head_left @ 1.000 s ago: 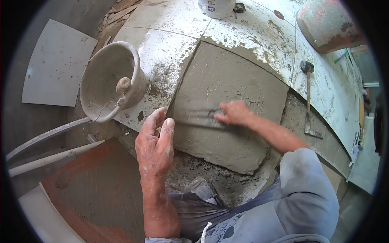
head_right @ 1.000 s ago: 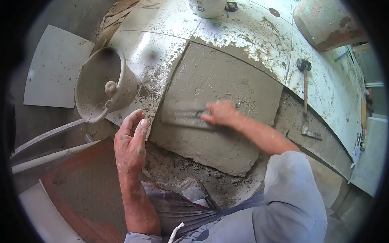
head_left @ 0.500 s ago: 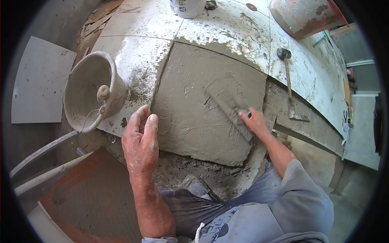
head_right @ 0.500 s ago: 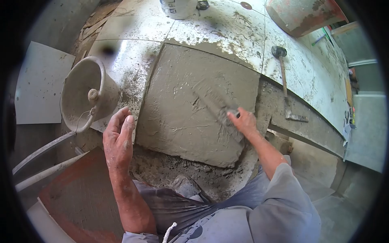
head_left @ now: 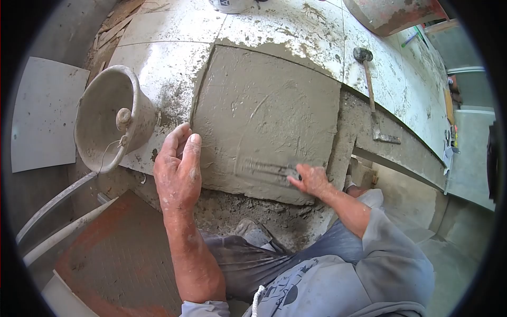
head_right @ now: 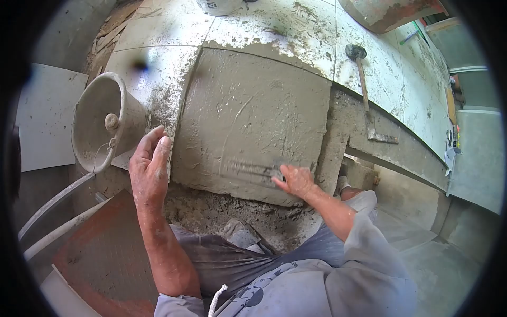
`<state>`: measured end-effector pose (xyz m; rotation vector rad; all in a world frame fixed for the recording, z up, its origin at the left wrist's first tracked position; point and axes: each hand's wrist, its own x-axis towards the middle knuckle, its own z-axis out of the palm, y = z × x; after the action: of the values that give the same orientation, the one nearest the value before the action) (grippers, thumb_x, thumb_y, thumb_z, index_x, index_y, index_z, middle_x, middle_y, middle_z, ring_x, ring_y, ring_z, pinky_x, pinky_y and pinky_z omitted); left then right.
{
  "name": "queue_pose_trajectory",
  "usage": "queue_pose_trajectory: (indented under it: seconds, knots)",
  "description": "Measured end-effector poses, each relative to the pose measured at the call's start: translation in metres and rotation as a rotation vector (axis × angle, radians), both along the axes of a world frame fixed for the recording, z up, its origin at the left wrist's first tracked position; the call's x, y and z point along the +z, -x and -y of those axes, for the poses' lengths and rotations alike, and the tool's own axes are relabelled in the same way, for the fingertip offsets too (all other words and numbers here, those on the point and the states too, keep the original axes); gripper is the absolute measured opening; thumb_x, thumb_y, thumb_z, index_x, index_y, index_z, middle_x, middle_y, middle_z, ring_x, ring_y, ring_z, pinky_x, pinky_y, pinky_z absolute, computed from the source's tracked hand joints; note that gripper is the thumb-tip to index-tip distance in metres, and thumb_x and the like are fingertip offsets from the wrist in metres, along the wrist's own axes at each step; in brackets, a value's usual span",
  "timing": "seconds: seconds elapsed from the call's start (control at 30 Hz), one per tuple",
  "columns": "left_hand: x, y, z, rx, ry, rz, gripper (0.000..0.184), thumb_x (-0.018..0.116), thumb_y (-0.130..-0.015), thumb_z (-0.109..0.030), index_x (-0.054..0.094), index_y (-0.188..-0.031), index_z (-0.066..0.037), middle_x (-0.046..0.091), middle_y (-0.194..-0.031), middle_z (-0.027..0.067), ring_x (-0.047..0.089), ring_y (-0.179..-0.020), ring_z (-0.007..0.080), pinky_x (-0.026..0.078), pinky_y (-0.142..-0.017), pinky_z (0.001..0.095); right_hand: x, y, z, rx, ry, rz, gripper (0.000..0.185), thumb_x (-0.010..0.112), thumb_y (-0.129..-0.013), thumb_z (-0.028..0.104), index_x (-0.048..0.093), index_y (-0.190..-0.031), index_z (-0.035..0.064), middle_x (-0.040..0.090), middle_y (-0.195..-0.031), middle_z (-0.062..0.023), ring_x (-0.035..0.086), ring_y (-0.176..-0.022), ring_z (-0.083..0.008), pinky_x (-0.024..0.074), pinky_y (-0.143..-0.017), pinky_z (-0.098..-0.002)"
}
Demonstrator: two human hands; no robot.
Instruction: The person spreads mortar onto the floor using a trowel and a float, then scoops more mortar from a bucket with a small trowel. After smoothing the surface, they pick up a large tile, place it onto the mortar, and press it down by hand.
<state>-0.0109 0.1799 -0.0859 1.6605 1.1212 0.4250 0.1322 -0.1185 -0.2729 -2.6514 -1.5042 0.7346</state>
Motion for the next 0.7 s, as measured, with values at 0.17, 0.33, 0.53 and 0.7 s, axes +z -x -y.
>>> queue_pose_trajectory:
  seconds: [0.17,0.33,0.53,0.7]
  knots:
    - [0.000,0.000,0.003,-0.012,0.008,-0.018,0.036,0.058,-0.093,-0.019,0.057,-0.121,0.004,0.063,-0.109,0.0112,0.058,-0.100,0.0156,0.044,-0.090,0.0282,-0.007,-0.070,-0.040,-0.387,-0.073,0.205,0.045,0.057,-0.086,0.050,0.053,-0.090,0.0057,0.066,-0.081,-0.0197,0.066,-0.074,-0.0388,0.0520,-0.063,-0.0487]
    - [0.000,0.002,0.000,-0.011,-0.005,-0.016,0.037,0.059,-0.092,-0.020,0.058,-0.120,0.004,0.063,-0.109,0.0110,0.057,-0.100,0.0155,0.044,-0.090,0.0286,-0.012,-0.125,-0.057,-0.722,0.002,0.280,0.053,0.056,-0.084,0.055,0.057,-0.099,0.0040,0.067,-0.091,-0.0215,0.065,-0.086,-0.0412,0.0502,-0.075,-0.0515]
    - [0.001,0.006,-0.005,-0.007,-0.007,-0.006,0.042,0.059,-0.091,-0.022,0.055,-0.122,0.005,0.063,-0.113,0.0199,0.060,-0.107,0.0242,0.046,-0.093,0.0341,-0.021,-0.090,-0.104,-0.584,-0.077,-0.017,0.063,0.052,-0.084,0.058,0.059,-0.114,0.0019,0.063,-0.110,-0.0244,0.058,-0.108,-0.0399,0.0461,-0.090,-0.0486]
    - [-0.001,0.002,-0.005,-0.019,-0.018,-0.004,0.040,0.058,-0.091,-0.021,0.056,-0.121,0.006,0.063,-0.112,0.0209,0.061,-0.104,0.0244,0.047,-0.091,0.0339,0.010,-0.021,-0.156,-0.177,0.111,-0.195,0.056,0.048,-0.089,0.054,0.056,-0.111,0.0035,0.065,-0.093,-0.0220,0.065,-0.093,-0.0341,0.0517,-0.078,-0.0488]
